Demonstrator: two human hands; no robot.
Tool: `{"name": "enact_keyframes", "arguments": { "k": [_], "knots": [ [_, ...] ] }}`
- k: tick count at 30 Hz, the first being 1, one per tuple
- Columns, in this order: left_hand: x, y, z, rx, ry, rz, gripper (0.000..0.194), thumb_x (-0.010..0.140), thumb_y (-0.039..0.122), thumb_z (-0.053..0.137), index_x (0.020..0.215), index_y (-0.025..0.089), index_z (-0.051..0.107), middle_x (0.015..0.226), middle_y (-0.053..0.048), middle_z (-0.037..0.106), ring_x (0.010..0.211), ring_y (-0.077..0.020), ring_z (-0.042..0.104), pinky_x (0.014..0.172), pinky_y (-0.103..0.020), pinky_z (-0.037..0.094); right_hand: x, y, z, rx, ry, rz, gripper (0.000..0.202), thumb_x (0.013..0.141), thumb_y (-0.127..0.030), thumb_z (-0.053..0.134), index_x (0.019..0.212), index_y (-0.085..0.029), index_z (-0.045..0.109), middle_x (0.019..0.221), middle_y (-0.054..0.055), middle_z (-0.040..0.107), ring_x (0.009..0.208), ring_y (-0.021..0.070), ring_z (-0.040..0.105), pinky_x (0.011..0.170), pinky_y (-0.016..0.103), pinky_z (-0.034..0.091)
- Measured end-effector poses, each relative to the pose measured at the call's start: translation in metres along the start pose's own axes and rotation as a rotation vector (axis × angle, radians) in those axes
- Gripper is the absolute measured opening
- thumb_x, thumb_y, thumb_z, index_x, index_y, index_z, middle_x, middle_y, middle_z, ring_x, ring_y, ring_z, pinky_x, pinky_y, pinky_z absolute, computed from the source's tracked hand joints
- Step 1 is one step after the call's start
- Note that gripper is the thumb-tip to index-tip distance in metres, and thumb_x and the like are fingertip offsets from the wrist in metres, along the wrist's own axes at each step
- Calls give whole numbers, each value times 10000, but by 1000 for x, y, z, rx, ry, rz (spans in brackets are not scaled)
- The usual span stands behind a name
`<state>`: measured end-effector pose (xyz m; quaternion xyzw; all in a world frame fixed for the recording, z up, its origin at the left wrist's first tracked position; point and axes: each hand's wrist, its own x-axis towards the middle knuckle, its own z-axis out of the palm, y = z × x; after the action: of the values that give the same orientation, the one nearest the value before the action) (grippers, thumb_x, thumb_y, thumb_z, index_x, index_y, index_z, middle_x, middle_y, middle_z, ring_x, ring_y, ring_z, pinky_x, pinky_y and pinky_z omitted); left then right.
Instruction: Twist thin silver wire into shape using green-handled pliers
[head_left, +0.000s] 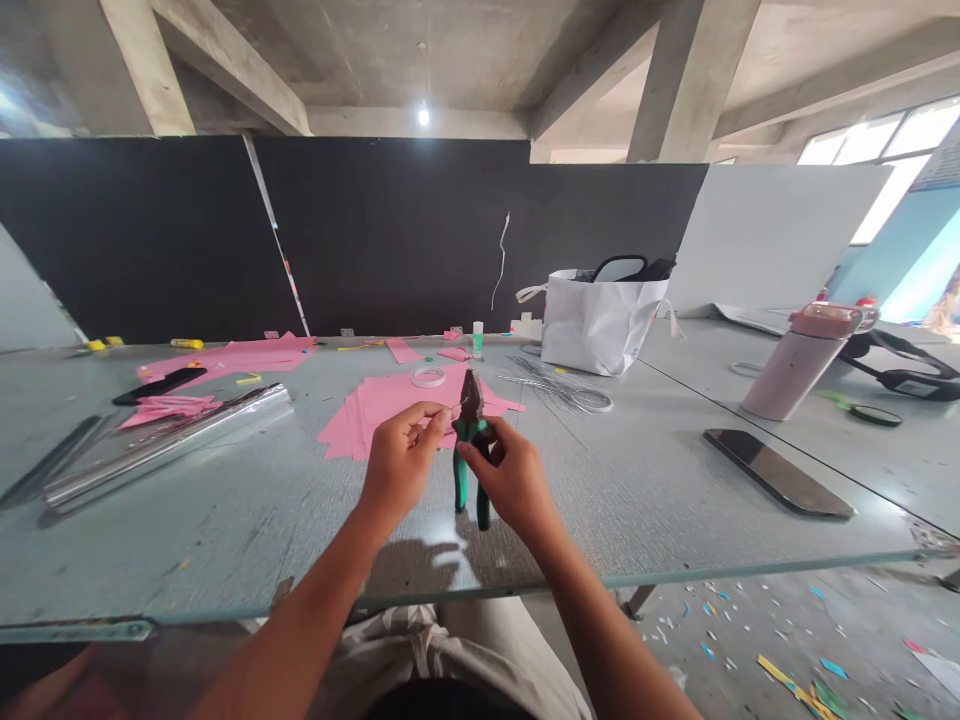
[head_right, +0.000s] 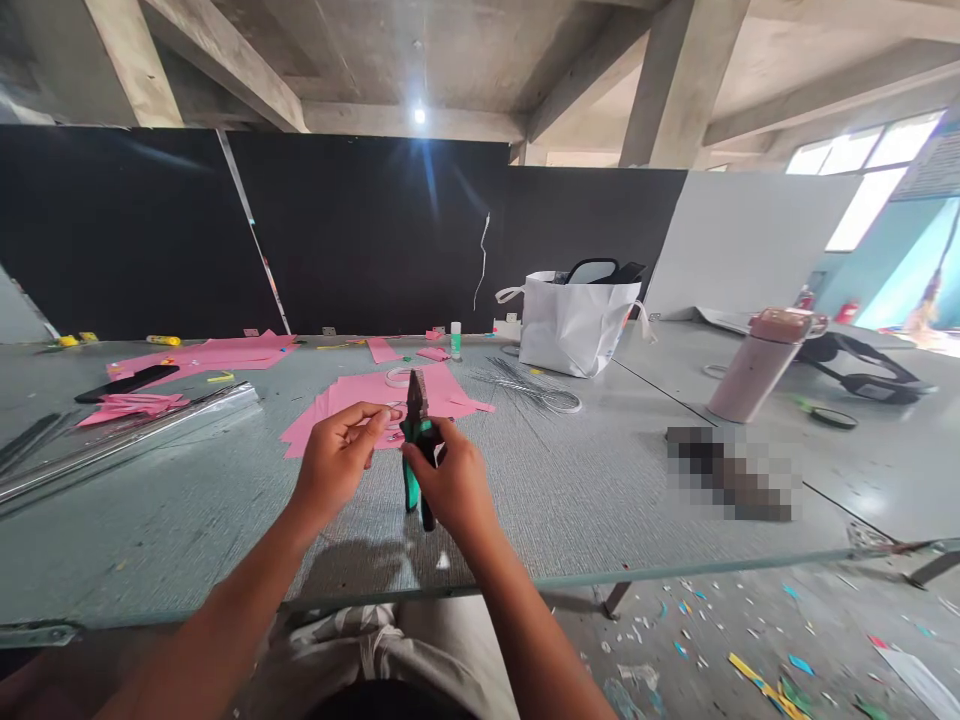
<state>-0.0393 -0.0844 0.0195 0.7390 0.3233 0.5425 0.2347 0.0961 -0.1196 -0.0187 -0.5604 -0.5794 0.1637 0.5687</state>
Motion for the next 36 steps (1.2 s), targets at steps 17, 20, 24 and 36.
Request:
{"name": "enact_keyframes", "arguments": {
  "k": [17,20,24,36],
  "knots": [
    [-6,19,1,548,149,237,179,871,259,591,964,245,743,755,17,740,597,-99,620,554,-207,381,-11,-9,-7,233,-65,92,238,737,-303,579,954,-218,528,587,-78,489,414,110,493,410,220,375],
    [-6,20,2,639,183,292,162,873,251,590,911,249,748,717,26,733,587,-100,617,534,-219,352,-14,-14,-5,247,-103,102,164,748,-301,544,882,-207,536,539,-82,454,360,104,465,367,214,335],
    [-8,23,3,696,193,323,172,869,236,584,908,260,750,729,32,742,556,-98,606,505,-231,320,-17,-14,0,208,-62,49,151,778,-322,535,851,-193,562,560,-55,495,410,111,498,414,220,361],
    [-8,25,0,712,200,239,188,852,249,588,915,275,764,681,24,732,573,-123,629,516,-241,323,-10,-10,18,88,104,-119,144,810,-330,553,856,-202,597,805,27,581,700,160,524,636,276,412]
  ]
}}
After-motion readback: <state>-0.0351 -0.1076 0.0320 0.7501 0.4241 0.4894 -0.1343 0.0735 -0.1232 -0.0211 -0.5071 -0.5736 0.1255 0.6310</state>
